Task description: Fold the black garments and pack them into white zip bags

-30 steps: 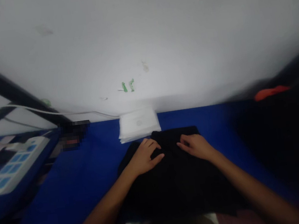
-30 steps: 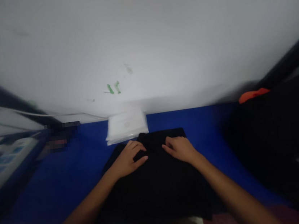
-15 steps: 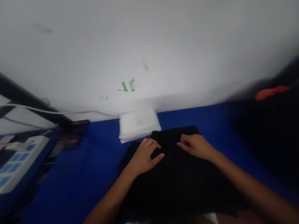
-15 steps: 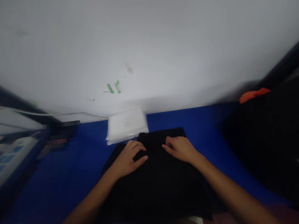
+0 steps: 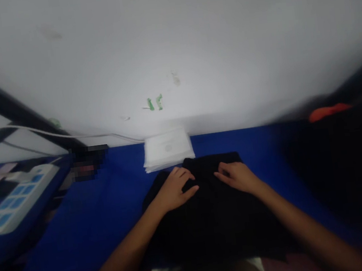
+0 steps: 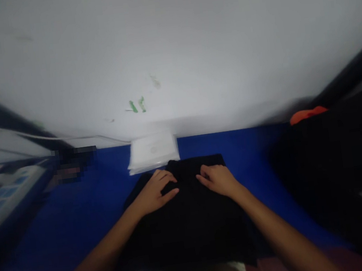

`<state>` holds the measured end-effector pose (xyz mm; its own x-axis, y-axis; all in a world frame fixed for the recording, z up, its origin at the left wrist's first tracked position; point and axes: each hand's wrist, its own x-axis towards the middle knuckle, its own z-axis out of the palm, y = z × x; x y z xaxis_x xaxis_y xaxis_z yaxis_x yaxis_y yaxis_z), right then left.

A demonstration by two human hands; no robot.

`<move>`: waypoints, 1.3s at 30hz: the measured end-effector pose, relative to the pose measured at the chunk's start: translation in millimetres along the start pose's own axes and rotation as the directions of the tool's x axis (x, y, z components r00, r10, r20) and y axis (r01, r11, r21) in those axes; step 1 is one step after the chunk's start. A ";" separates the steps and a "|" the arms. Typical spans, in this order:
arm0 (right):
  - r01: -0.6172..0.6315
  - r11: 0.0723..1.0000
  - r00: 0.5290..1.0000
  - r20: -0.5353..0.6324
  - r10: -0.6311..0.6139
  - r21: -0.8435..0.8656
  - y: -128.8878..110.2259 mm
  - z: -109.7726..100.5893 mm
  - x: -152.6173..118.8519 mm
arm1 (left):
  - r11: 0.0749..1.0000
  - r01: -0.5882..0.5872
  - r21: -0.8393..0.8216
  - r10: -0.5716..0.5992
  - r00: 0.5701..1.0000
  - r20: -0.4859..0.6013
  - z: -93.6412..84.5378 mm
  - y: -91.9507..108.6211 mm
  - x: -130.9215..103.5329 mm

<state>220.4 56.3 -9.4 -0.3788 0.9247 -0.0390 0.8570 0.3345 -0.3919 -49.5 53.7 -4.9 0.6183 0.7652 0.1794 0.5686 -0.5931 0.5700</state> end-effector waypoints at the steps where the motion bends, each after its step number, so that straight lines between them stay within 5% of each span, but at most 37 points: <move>1: 0.000 1.000 1.000 -0.001 0.000 -0.003 0.0 0.1 0.0 | 1.000 0.001 -0.001 -0.001 1.000 -0.002 -0.1 0.1 0.0; 39: 0.007 1.000 1.000 0.003 -0.007 0.008 -0.5 -1.7 -0.6 | 1.000 -0.002 0.018 0.002 1.000 0.009 0.0 -0.6 0.9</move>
<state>220.8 55.9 -7.6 -0.3863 0.9215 -0.0392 0.8513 0.3399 -0.3996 -49.3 54.7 -5.1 0.6239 0.7620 0.1734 0.5771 -0.5989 0.5552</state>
